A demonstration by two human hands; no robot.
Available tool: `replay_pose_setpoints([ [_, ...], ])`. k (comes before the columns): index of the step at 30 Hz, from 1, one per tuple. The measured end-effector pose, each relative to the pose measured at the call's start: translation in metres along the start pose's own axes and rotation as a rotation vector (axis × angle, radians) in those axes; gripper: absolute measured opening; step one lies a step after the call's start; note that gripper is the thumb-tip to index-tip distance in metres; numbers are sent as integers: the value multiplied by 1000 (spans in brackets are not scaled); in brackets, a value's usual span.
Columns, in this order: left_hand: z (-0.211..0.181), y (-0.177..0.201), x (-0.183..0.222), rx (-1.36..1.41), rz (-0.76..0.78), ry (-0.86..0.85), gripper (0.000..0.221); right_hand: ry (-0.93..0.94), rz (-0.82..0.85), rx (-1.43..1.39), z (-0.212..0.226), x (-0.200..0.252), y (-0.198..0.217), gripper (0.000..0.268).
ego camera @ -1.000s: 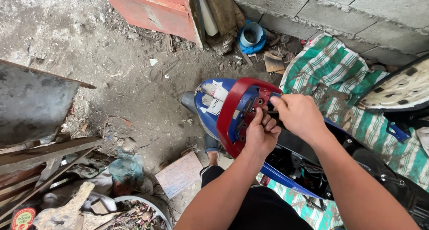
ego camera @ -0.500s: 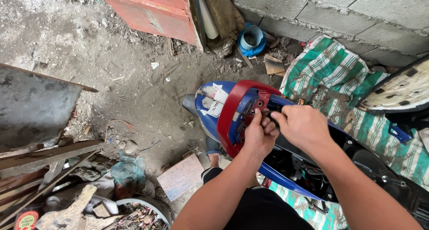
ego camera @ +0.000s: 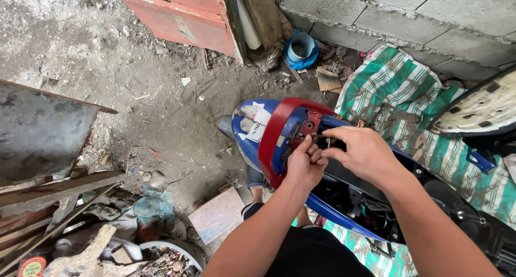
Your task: Securing internal electrical components and fitting a rear body panel onto a motorcycle frame.
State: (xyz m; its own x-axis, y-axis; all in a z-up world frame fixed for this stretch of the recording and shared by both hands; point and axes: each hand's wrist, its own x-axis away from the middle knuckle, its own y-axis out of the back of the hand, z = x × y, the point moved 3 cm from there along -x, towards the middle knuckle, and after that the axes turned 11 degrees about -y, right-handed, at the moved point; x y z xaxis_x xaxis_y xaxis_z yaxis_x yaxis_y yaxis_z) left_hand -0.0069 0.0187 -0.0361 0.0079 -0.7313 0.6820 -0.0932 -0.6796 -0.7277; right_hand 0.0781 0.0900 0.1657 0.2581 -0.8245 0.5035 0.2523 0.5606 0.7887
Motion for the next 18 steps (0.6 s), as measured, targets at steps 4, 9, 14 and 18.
replay_pose_setpoints([
  [4,-7,-13,22,-56,32,-12,21,157,-184,75,-8,-11,-23,39],
  [9,-4,-7,77,-460,86,136,30,38,-440,131,-3,-27,-43,64],
  [14,-18,47,86,-667,32,92,25,-445,-29,-540,5,-35,-25,47],
  [18,-67,1,139,-679,104,124,32,-435,33,-793,18,-10,-22,24],
])
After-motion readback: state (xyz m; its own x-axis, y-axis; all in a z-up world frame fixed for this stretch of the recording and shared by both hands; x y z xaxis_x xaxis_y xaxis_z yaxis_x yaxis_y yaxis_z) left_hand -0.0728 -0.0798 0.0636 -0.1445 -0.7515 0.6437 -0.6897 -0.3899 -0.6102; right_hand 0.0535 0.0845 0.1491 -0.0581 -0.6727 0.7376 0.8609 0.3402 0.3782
